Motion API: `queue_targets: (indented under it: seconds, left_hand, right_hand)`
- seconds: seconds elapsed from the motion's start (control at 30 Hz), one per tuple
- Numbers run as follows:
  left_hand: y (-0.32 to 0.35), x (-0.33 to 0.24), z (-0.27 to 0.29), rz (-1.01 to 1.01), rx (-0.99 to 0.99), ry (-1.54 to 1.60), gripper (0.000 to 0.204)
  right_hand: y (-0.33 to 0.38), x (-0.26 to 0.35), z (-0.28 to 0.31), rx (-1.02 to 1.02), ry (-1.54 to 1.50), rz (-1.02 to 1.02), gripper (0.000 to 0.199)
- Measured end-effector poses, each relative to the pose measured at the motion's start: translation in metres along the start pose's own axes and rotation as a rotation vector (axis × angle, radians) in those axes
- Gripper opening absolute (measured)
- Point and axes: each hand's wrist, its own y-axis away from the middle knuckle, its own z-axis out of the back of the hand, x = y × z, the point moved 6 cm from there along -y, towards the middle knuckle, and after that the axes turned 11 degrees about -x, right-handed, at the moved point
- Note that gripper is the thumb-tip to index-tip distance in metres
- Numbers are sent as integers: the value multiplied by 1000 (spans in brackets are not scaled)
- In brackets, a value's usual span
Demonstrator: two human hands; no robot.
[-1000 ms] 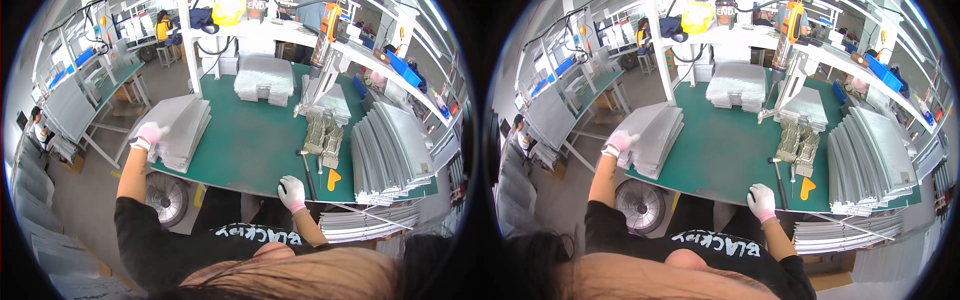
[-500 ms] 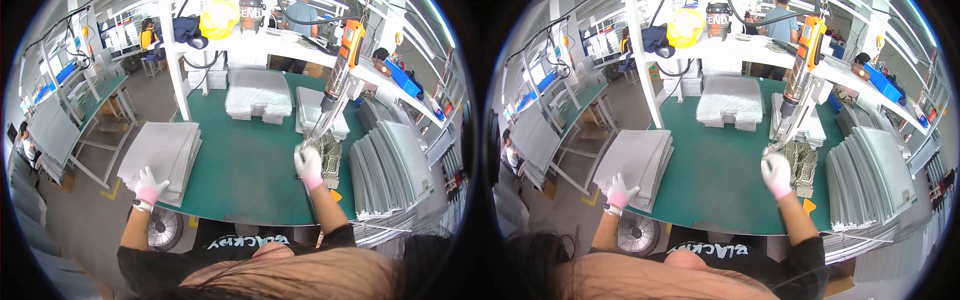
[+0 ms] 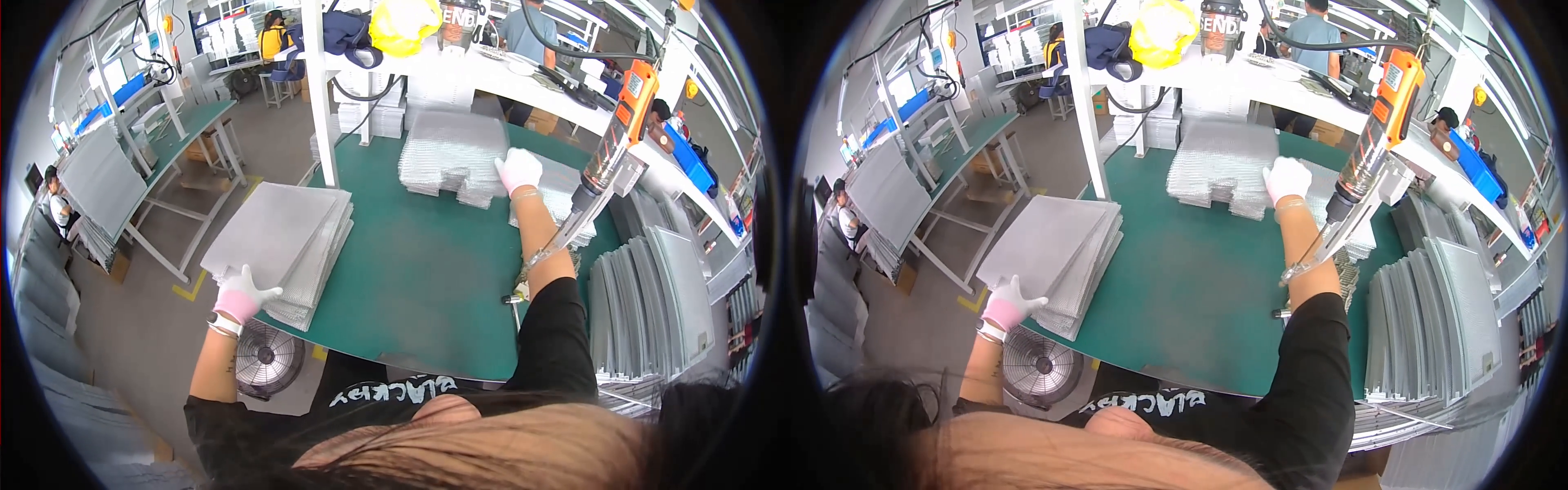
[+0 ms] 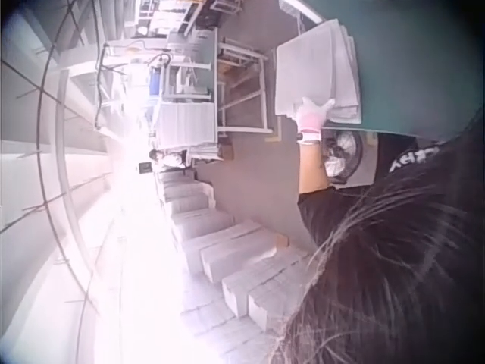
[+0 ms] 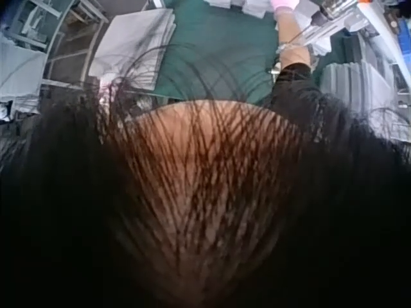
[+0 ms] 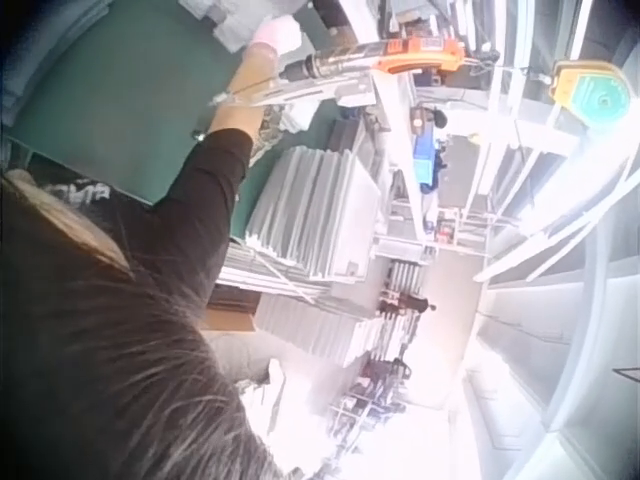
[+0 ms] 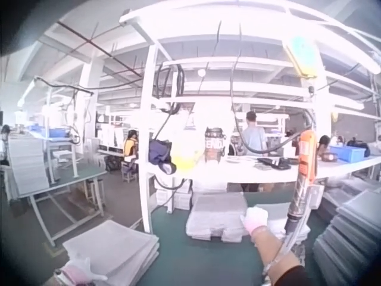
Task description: Assembling metal frames onto mesh filter screens, using a mallet for fitting, and stacking finished units.
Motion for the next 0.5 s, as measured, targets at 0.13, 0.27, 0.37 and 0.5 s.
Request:
queue_targets:
  seconds: [0.13,0.27,0.37,0.5]
  left_hand:
    - [-11,8,24,-21,1,50,104]
    - [-27,46,45,-51,-325,472,86]
    - [-1,63,61,110,-379,1055,64]
    - [77,-2,68,-284,-556,940,63]
  right_hand:
    - [-12,-5,30,-419,-343,117,32]
    - [-27,-26,1,-136,-1763,-345,30]
    - [-15,-30,1,-124,-2212,-409,28]
    - [15,-50,3,-3,-2484,-293,21]
